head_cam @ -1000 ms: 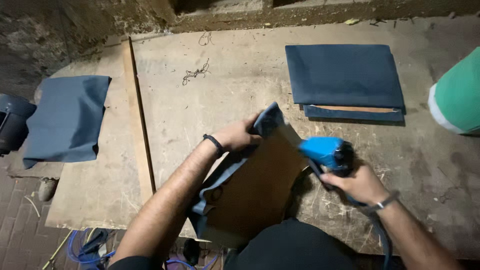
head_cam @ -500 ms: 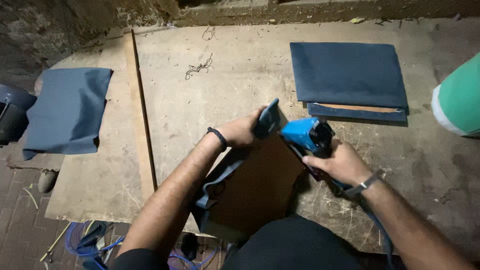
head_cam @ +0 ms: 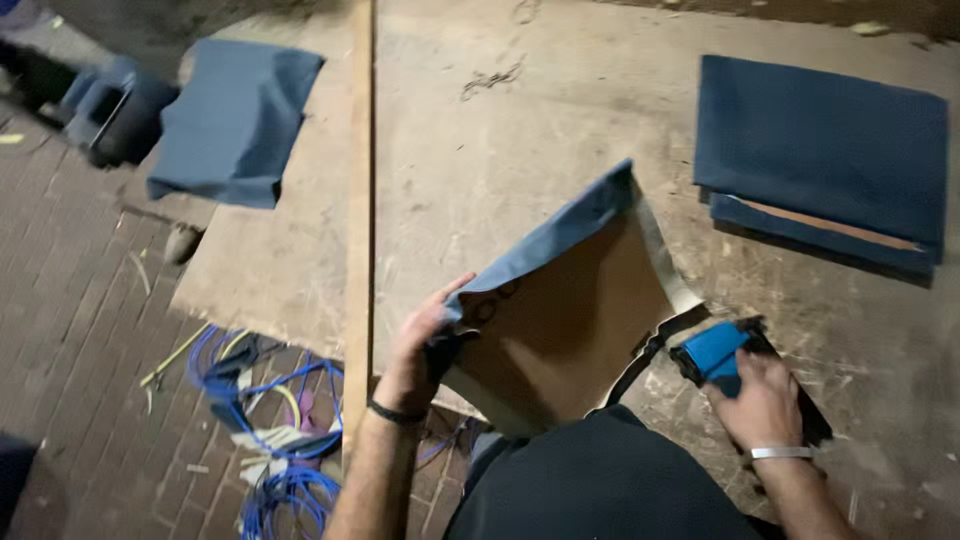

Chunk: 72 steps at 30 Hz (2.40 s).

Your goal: The person staples dark blue fabric onto rectangular wooden panels using a pneumatic staple gun. They fold and pull the fabric taut along each edge, then trim excess fabric with scissors. Completed panels are stacked on the workbench.

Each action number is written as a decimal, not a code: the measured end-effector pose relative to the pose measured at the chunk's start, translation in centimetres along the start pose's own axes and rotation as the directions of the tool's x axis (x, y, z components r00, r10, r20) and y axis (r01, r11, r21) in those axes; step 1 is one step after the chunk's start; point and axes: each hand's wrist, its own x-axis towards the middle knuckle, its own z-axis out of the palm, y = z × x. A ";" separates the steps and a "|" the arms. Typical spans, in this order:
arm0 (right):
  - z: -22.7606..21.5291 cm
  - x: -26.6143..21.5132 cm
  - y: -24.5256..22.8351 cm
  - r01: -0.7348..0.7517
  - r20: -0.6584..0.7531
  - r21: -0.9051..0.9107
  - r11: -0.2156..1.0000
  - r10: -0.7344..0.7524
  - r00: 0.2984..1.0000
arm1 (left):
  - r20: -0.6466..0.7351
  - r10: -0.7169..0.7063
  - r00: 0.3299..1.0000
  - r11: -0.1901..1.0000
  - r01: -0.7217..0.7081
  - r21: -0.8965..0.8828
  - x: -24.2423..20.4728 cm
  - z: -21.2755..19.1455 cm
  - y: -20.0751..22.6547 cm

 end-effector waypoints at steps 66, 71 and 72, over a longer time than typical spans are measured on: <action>-3.4 -0.9 -9.5 0.066 0.267 0.207 0.976 -0.121 0.956 | -0.018 0.058 0.998 0.963 -0.051 0.265 4.9 -8.7 -5.9; -4.3 -1.9 -21.6 0.364 0.251 0.432 0.825 -0.498 0.830 | 0.055 0.092 0.994 0.974 -0.101 0.201 4.2 -8.0 -5.3; -4.6 -1.8 -23.0 0.404 0.255 0.426 0.809 -0.536 0.805 | 0.068 0.106 0.992 0.970 -0.118 0.215 4.2 -7.8 -5.2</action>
